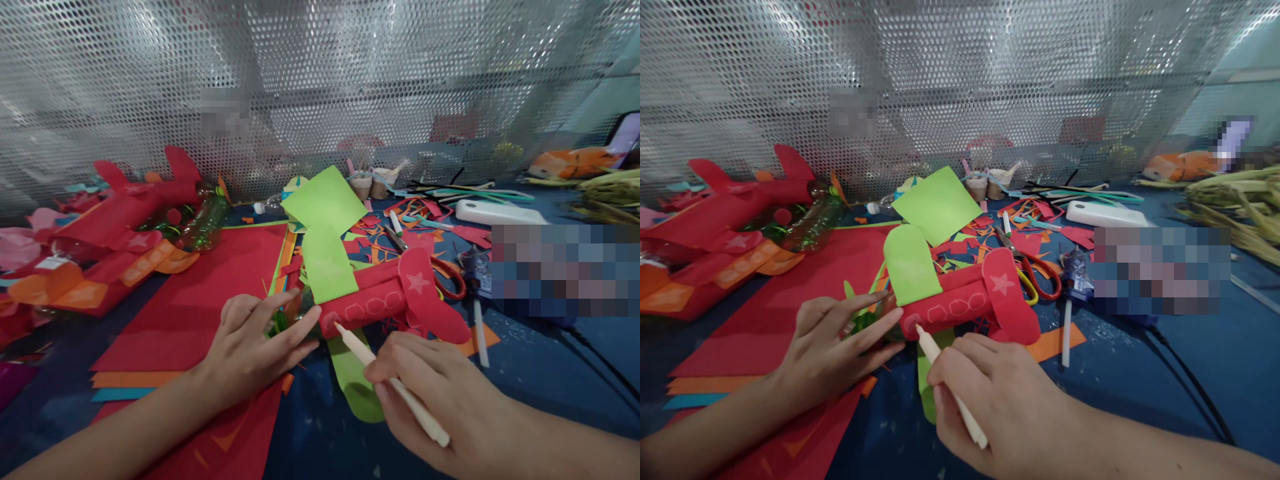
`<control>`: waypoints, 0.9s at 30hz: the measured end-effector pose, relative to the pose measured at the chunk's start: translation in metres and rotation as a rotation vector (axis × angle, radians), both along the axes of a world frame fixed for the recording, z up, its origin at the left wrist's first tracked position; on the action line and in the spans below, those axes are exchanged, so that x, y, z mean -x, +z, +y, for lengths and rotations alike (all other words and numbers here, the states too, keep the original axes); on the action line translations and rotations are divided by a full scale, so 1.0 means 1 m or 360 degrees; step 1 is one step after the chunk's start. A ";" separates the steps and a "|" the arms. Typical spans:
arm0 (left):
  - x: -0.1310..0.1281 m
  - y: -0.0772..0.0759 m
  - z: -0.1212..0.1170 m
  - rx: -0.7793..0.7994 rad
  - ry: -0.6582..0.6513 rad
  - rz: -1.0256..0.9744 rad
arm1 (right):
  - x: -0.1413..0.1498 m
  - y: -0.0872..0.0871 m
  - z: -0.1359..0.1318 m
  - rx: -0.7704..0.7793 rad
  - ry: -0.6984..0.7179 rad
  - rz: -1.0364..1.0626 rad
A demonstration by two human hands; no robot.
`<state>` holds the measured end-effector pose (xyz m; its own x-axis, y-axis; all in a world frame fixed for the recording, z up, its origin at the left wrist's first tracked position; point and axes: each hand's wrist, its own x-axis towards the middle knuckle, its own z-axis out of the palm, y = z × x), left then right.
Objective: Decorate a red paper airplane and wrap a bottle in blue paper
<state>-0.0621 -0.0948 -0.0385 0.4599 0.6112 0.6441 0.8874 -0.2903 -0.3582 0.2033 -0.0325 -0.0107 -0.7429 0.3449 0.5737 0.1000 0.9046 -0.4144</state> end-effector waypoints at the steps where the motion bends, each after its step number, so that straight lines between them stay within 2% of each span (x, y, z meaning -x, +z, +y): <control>1: 0.000 0.001 0.000 0.0012 -0.0005 0.0007 | 0.000 0.000 0.000 -0.0008 -0.0005 0.0005; 10: 0.001 -0.003 0.000 -0.0008 -0.0008 -0.0046 | -0.001 -0.001 -0.001 -0.0015 -0.0013 0.0004; 20: -0.001 0.006 0.000 0.0011 -0.0017 0.0046 | -0.002 -0.003 -0.001 -0.0032 -0.0008 0.0033; 27: -0.001 0.004 -0.001 0.0027 0.0015 0.0037 | -0.002 -0.003 -0.001 -0.0047 -0.0013 0.0028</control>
